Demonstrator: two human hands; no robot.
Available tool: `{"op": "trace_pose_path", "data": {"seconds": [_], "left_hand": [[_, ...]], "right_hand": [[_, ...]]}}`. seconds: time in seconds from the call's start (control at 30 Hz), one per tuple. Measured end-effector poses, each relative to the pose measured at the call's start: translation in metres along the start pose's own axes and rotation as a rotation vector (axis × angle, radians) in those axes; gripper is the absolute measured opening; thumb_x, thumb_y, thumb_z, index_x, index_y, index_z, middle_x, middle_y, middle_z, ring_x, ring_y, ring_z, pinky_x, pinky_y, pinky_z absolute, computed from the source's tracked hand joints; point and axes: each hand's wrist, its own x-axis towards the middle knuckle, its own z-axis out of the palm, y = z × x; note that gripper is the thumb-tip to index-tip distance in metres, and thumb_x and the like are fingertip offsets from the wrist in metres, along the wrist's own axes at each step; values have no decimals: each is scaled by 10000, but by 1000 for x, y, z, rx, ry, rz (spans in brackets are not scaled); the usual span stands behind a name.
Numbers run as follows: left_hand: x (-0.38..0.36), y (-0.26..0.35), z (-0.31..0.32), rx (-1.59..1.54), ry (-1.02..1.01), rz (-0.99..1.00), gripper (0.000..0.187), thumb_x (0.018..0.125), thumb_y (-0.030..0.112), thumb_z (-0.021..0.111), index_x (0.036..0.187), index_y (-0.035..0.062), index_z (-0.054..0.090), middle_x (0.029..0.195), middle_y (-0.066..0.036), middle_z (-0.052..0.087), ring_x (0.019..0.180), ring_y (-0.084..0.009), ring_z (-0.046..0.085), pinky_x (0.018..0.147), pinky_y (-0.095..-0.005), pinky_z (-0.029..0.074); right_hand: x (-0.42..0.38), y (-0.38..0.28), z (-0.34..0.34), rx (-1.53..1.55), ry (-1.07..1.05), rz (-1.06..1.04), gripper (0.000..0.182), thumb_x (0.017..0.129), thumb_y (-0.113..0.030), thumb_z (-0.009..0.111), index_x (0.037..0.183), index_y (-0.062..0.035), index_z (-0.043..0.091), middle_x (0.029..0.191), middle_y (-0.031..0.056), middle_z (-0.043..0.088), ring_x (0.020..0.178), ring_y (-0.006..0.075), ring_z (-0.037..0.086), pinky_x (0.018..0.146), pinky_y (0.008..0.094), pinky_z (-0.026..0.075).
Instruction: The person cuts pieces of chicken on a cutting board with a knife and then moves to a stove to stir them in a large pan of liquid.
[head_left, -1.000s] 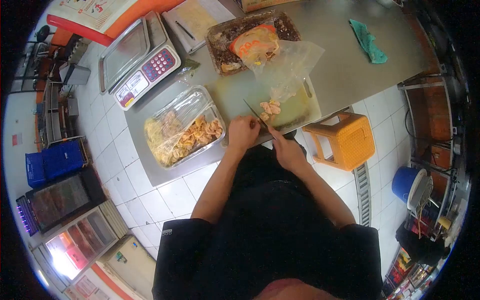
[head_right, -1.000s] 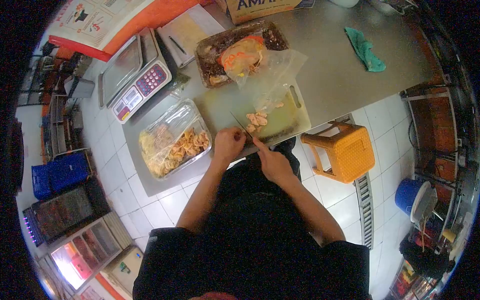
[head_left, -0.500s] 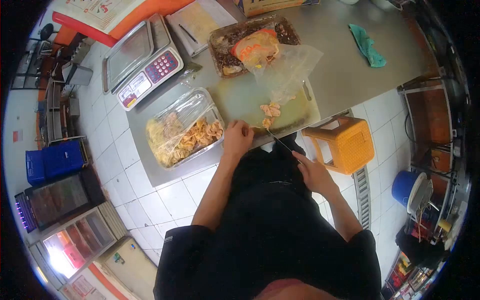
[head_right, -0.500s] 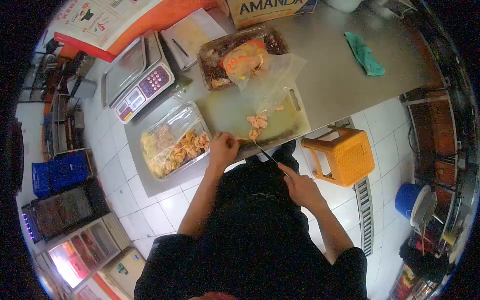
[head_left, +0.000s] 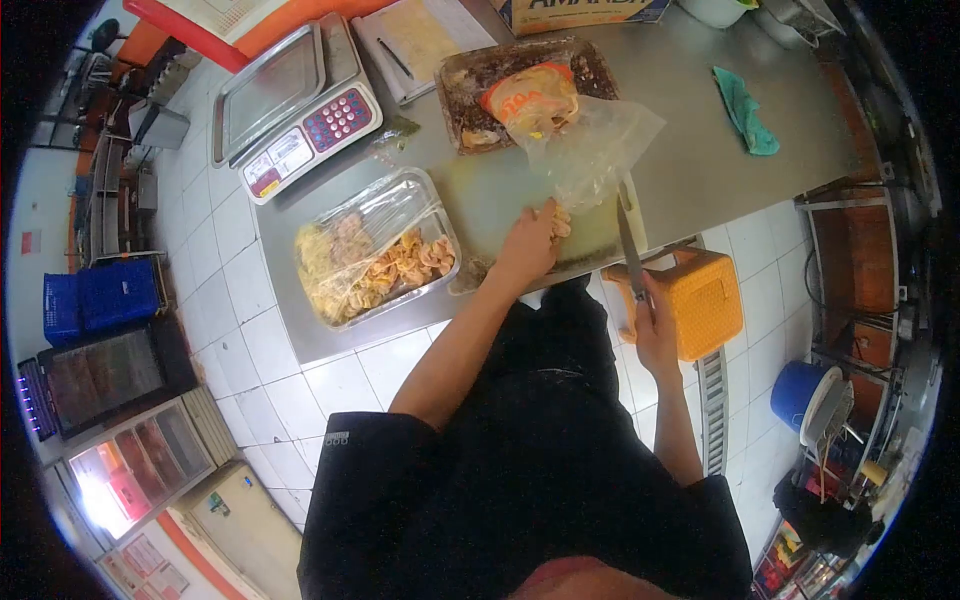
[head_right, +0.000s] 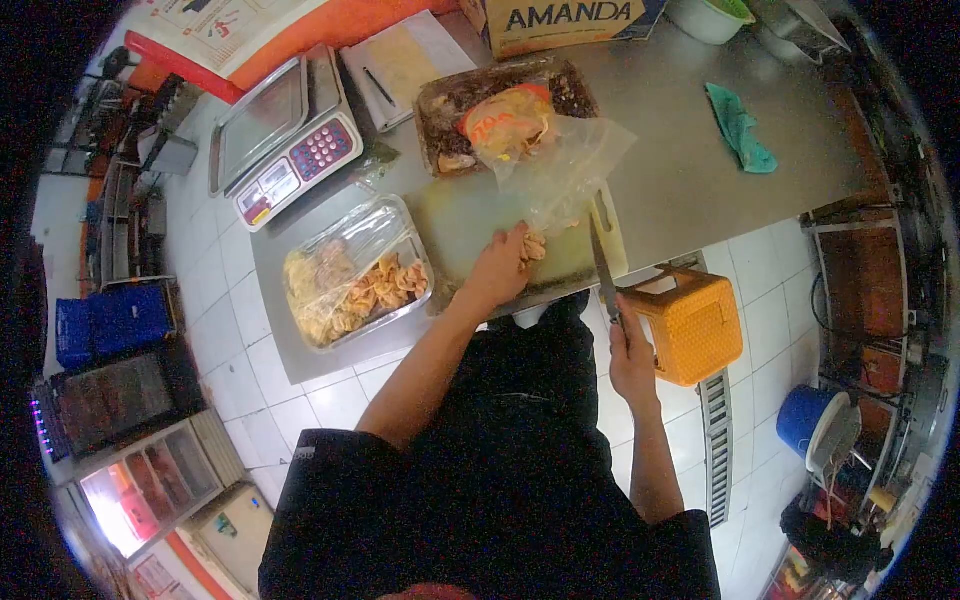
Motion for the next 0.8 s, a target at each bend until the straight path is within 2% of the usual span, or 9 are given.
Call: {"op": "trace_pose_path", "data": {"seconds": [0.13,0.27,0.47,0.53,0.6,0.67,0.73,0.77,0.8], "left_hand": [[26,6,2,160,-222,3,377,782,125,674,1156,91,632,1160,-293,498,1005,-427,595,886,-475,503],[28,-1,19,249,-190,29,300,762,143,710,1055,85,681,1122,-266,526,987,-415,607,863,-463,512],[0,-28,-23,-247,-240,6,186,773,71,676,938,-12,688,899,-169,658,830,-280,665,766,-376,527],[-13,-44,-41,-676,-9,-47,161,764,56,670,908,-16,686,837,-97,669,747,-192,649,694,-338,520],[-33,-61,-79,-772,81,-294,169,750,65,694,901,-12,696,878,-53,666,781,-141,628,681,-308,511],[-56,-87,-118,-869,143,-287,203,754,88,696,933,-8,699,883,-73,677,830,-156,637,716,-303,509],[-71,-90,-153,-550,114,-263,226,765,95,678,969,1,696,904,-107,682,857,-194,649,738,-324,515],[-76,-87,-162,-233,79,-231,250,775,102,661,1005,10,693,926,-141,687,884,-231,660,759,-345,522],[-78,-83,-163,-231,83,-233,250,775,102,661,1005,10,693,926,-141,687,884,-231,660,759,-345,522]], "right_hand": [[-12,9,-6,74,13,167,449,1010,-116,441,1459,-112,411,908,34,556,642,77,410,573,233,374],[-19,6,1,175,40,201,458,1012,-113,436,1469,-112,391,845,-1,492,619,55,368,542,211,338],[-19,13,5,252,55,206,438,1016,-108,413,1453,-98,404,695,-24,431,519,42,341,468,207,293],[-15,18,4,292,44,222,428,1016,-106,392,1443,-97,414,667,-9,459,463,39,350,432,211,292],[-12,17,1,254,38,178,427,1028,-130,381,1454,-113,403,604,-31,420,424,37,326,400,214,280],[-7,24,1,247,55,171,424,1036,-154,376,1459,-126,395,555,-50,379,402,40,310,379,214,284],[-3,21,-3,255,41,190,422,1038,-168,384,1458,-132,391,551,-52,367,387,35,300,350,214,278],[1,14,-6,277,33,276,434,1025,-147,438,1454,-90,404,656,-41,398,547,41,353,494,209,305],[3,9,-10,279,28,274,434,1025,-147,438,1454,-90,404,656,-41,398,547,41,353,494,209,305]]}}
